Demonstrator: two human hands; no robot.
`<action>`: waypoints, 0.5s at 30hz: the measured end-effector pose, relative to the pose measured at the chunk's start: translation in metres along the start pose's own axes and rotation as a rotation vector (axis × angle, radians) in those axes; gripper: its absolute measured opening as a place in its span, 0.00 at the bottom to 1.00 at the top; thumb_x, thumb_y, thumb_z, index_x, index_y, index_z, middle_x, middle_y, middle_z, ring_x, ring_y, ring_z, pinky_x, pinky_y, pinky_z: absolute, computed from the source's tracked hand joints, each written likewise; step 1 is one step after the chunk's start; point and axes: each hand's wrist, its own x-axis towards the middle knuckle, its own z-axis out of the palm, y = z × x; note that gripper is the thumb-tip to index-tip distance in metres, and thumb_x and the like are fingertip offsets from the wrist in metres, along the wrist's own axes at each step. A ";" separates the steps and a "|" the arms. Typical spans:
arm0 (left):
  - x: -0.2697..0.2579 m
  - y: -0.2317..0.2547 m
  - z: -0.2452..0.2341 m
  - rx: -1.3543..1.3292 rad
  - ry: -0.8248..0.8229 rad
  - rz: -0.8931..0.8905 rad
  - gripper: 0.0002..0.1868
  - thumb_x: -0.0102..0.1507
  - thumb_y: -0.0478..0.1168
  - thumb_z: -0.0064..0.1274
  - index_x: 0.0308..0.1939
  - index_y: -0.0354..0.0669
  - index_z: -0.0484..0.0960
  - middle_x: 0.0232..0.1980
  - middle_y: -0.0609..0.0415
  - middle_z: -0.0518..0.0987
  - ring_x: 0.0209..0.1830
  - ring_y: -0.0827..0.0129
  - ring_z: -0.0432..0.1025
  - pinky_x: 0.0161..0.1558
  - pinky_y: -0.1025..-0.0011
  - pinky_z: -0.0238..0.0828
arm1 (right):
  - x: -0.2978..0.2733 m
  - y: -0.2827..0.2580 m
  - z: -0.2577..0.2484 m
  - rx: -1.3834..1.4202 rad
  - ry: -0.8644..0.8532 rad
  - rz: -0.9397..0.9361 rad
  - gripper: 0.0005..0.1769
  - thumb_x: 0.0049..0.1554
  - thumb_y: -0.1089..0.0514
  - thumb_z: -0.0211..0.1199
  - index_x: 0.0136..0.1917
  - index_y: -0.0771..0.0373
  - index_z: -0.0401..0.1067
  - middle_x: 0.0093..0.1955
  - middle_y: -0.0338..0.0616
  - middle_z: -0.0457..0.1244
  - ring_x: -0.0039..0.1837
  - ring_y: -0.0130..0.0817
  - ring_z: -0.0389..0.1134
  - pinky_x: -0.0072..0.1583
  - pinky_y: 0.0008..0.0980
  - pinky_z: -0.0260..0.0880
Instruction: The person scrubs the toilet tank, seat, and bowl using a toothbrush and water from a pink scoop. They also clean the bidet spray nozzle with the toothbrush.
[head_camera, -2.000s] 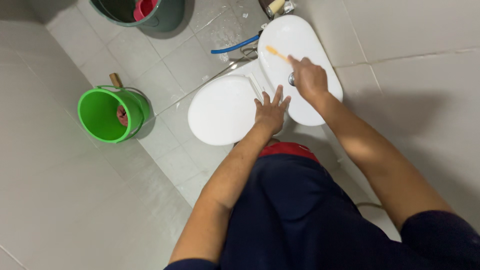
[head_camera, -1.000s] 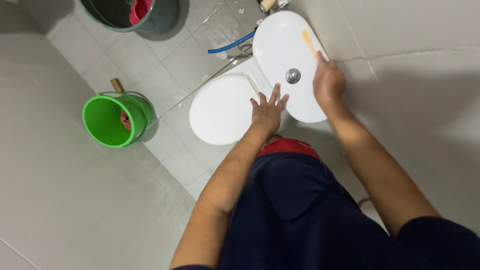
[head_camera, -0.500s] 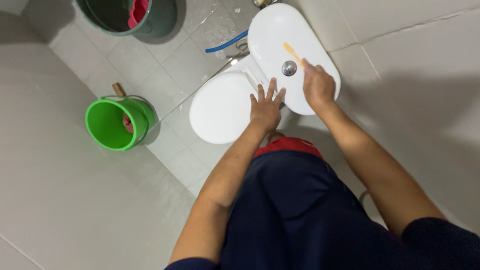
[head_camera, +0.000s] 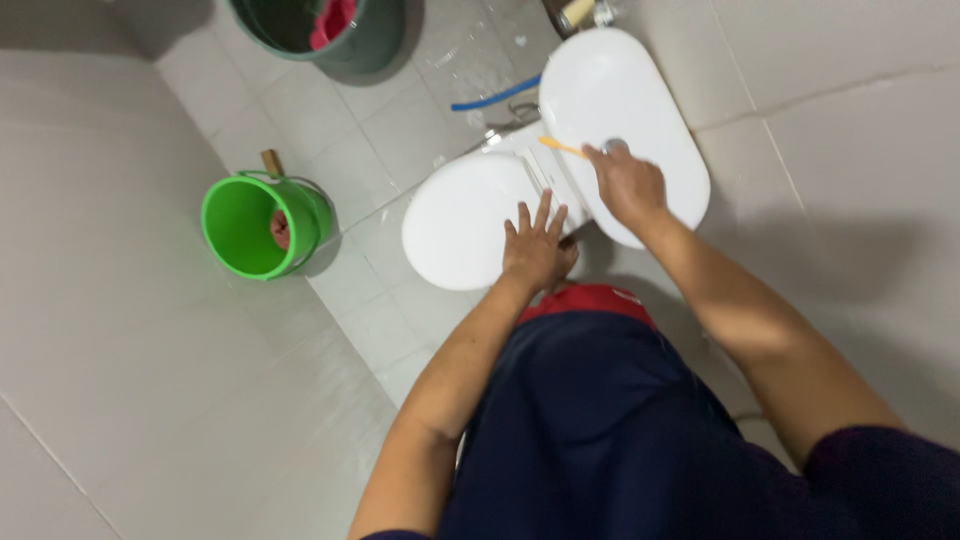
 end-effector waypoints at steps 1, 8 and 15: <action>-0.001 -0.001 -0.004 0.005 0.006 -0.002 0.42 0.67 0.61 0.41 0.81 0.55 0.46 0.85 0.51 0.32 0.82 0.39 0.36 0.75 0.40 0.40 | -0.003 -0.003 0.002 0.001 -0.026 0.049 0.20 0.67 0.59 0.49 0.70 0.53 0.73 0.46 0.55 0.66 0.38 0.54 0.70 0.41 0.50 0.72; -0.007 0.011 -0.014 0.114 -0.023 0.072 0.49 0.63 0.56 0.51 0.82 0.52 0.45 0.86 0.48 0.32 0.83 0.39 0.36 0.74 0.39 0.43 | -0.045 -0.002 0.010 -0.017 0.034 0.143 0.22 0.65 0.56 0.49 0.70 0.47 0.72 0.43 0.50 0.66 0.38 0.52 0.71 0.42 0.49 0.73; 0.016 0.016 0.009 0.149 -0.019 0.151 0.49 0.61 0.51 0.56 0.82 0.51 0.48 0.86 0.49 0.32 0.83 0.38 0.37 0.74 0.38 0.45 | -0.081 0.013 0.023 -0.024 -0.022 0.226 0.22 0.63 0.52 0.48 0.67 0.38 0.73 0.44 0.45 0.67 0.41 0.49 0.72 0.45 0.48 0.74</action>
